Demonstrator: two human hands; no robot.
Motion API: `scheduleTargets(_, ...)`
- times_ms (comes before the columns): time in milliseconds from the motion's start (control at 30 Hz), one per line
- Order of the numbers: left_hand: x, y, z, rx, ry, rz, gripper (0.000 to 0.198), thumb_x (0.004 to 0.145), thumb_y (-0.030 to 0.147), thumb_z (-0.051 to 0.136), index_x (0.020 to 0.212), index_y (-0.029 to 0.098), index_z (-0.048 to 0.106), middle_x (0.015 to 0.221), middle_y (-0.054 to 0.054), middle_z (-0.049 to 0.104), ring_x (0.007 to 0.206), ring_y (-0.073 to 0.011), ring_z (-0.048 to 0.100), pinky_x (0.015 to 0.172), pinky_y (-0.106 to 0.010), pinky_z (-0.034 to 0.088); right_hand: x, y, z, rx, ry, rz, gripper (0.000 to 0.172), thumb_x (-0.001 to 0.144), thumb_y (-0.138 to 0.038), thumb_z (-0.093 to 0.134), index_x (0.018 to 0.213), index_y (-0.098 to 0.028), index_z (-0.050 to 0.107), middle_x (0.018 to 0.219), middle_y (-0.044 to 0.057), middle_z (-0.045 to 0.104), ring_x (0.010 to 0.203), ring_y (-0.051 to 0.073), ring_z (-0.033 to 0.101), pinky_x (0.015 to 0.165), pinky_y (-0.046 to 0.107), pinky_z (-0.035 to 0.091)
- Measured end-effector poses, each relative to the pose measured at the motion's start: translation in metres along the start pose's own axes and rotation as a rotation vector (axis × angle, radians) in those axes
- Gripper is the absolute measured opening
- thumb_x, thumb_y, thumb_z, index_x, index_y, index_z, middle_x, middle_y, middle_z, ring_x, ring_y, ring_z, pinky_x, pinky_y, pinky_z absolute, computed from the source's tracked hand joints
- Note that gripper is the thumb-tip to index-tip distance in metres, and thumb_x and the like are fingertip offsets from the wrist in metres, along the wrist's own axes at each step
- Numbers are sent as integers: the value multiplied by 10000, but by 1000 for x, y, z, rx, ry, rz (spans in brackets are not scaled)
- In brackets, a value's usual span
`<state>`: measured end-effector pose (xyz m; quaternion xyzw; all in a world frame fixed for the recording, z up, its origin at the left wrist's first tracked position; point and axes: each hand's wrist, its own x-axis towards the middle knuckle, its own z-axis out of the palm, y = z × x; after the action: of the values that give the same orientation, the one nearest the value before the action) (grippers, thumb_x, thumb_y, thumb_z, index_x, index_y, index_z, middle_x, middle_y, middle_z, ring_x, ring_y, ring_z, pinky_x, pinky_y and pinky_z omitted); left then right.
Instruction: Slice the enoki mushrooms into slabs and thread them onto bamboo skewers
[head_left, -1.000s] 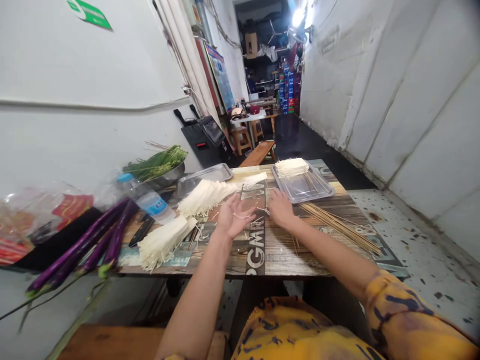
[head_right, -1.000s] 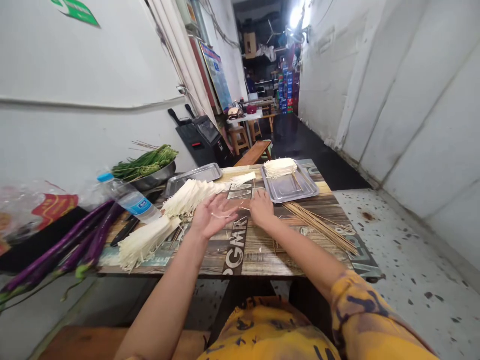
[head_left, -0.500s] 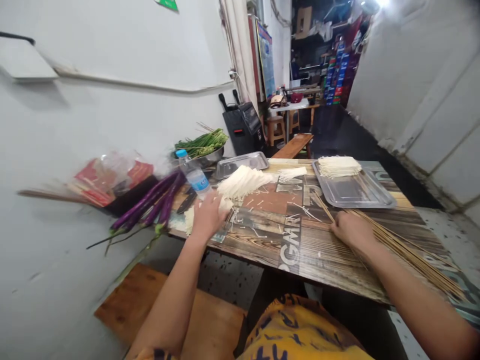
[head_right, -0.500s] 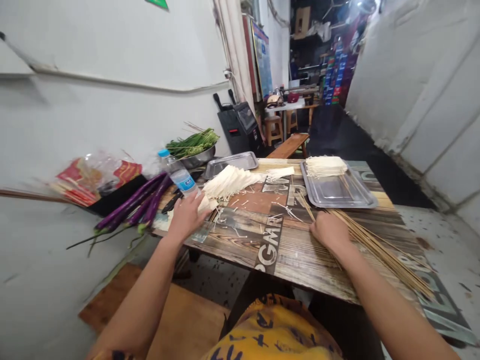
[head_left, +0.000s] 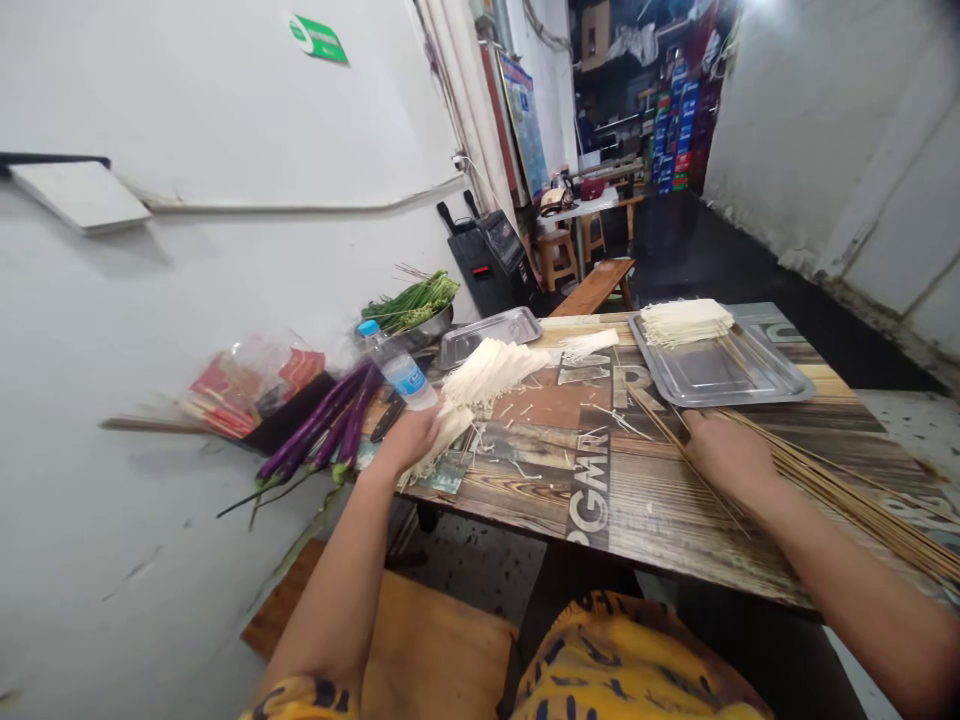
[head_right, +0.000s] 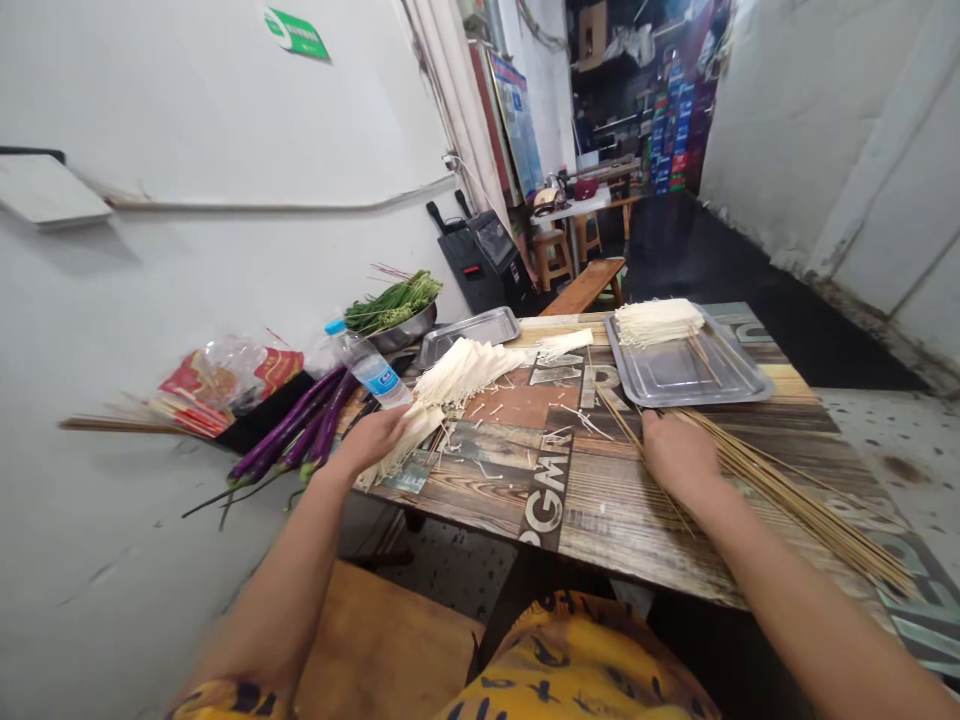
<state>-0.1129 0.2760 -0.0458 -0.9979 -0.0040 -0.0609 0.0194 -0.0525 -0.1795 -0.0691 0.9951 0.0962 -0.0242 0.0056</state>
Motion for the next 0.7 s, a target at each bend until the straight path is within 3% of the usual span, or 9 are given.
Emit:
scheduleTargets(200,11,4,0,55,-16,-97,442,825,212,471,1260,179,541,1175,-121,655,1068,-239,615,927,-317,431,2,5,1,7,-35,3,288,810,-90,420,944,-45,671,951,239,671,867,280,654,652,316,426)
scheduleTargets(367,20,3,-1,34,57,-189,292,865,310,463,1049,195,658,1000,-123,709,966,-252,650,839,-315,458,0,10,-1,13,0,8,252,812,-155,460,948,-65,653,959,213,677,890,278,653,623,299,416)
scheduleTargets(500,18,-6,-13,-10,229,-288,328,880,307,398,951,159,682,945,-132,711,915,-243,655,793,-290,457,1,11,-3,28,9,28,271,824,-198,450,984,-77,633,889,198,685,848,289,656,589,297,400)
scheduleTargets(700,1,-21,-41,-106,593,-478,481,897,360,293,1010,70,660,848,-115,702,757,-213,638,657,-269,466,5,19,5,145,96,24,272,852,-180,411,1003,-104,624,834,181,684,731,279,649,544,287,344)
